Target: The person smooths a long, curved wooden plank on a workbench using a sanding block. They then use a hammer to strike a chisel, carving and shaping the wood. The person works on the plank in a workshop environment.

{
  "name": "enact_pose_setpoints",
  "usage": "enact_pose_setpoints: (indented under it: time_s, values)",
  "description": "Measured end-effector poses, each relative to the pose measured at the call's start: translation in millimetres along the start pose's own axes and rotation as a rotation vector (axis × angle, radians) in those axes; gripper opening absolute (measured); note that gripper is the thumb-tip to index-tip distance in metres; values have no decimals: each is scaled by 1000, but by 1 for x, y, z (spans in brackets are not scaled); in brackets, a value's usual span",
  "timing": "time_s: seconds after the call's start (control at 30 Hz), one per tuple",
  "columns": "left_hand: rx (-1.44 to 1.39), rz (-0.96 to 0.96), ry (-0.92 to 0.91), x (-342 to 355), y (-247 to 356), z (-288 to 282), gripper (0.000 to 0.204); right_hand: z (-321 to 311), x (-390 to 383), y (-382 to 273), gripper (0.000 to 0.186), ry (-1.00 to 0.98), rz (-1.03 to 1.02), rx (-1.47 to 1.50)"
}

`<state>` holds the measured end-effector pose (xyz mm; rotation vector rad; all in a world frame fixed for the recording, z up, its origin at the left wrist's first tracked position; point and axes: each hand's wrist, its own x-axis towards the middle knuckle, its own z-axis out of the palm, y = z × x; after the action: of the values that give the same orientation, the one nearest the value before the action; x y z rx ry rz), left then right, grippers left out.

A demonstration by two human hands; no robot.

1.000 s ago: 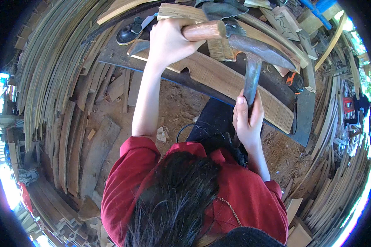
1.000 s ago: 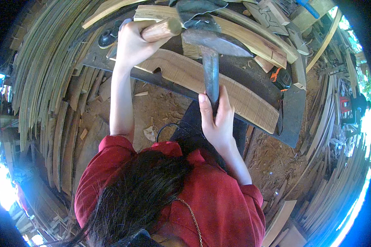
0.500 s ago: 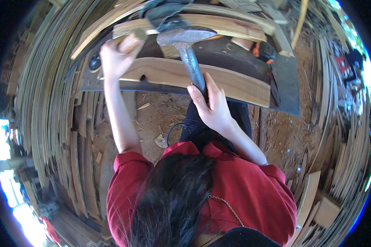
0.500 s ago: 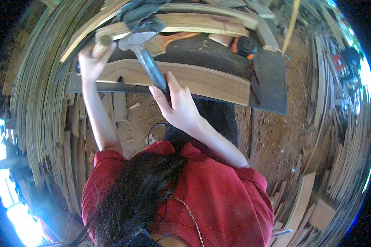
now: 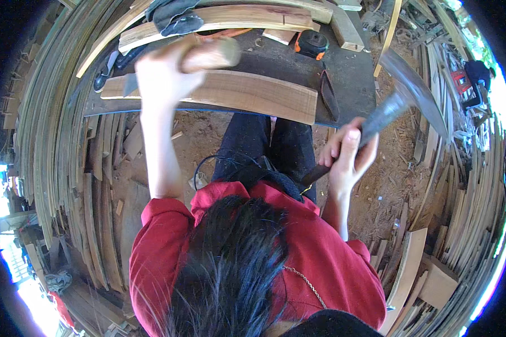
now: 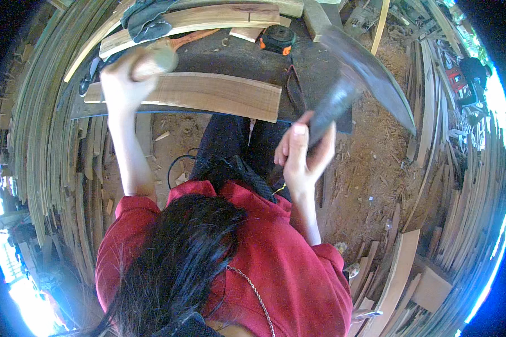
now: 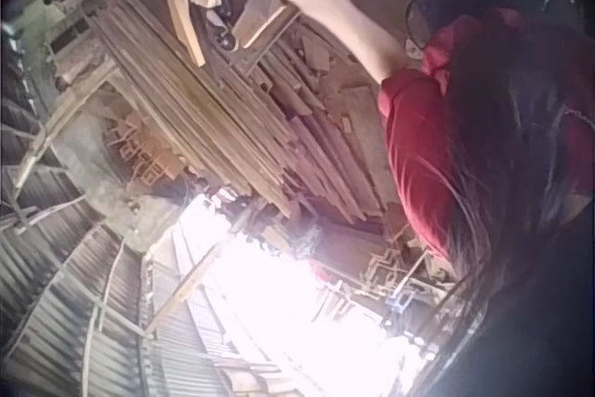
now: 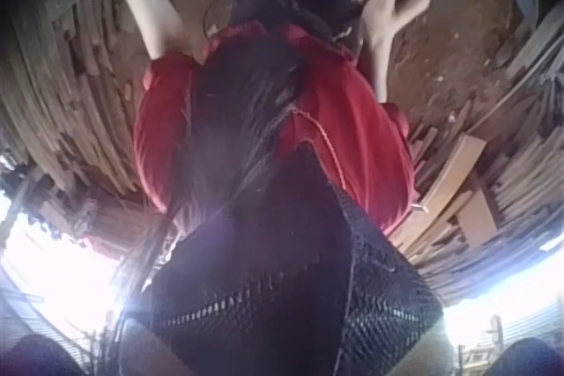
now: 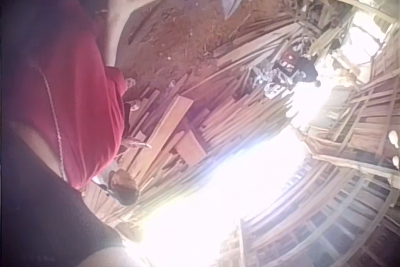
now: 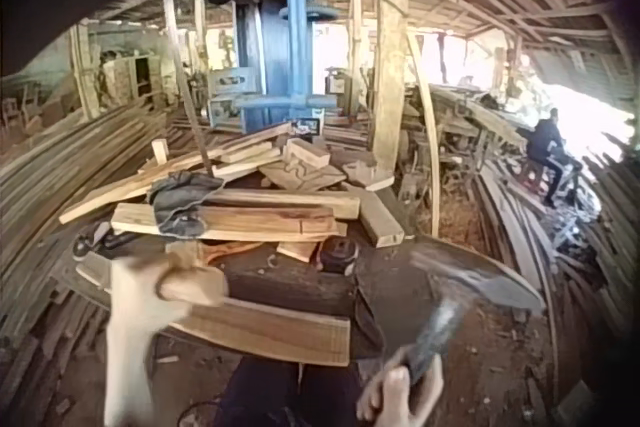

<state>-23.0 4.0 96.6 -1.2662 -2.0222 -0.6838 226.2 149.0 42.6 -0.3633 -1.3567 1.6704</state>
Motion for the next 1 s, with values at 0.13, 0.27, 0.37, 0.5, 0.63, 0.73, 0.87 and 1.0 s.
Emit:
enact_pose_setpoints:
  time_s: [0.13, 0.27, 0.37, 0.5, 0.63, 0.73, 0.87, 1.0]
  values:
    - [-282, 114, -73, 4, 86, 25, 28, -24, -10, -19, 26, 243, -189, -132]
    - [-611, 166, -255, -5, 146, 39, 18, -53, -13, -32, 32, 297, -373, -148]
    - [-608, 112, -241, -8, 170, 45, 19, -66, -19, -44, 43, 343, -420, -161]
    - [-552, 43, -262, -4, 166, 48, 12, -75, -30, -48, 51, 349, -413, -45]
    - [-536, 1, -255, -2, 155, 46, 16, -82, -35, -44, 55, 297, -374, 25]
    - [-593, -15, -204, 0, 151, 41, 17, -77, -35, -45, 55, 296, -365, 28]
    - [-568, -8, -196, 2, 150, 40, 15, -63, -37, -43, 57, 252, -343, 59]
    - [-580, -6, -211, 3, 151, 40, 15, -40, -54, -25, 58, 142, -160, -106]
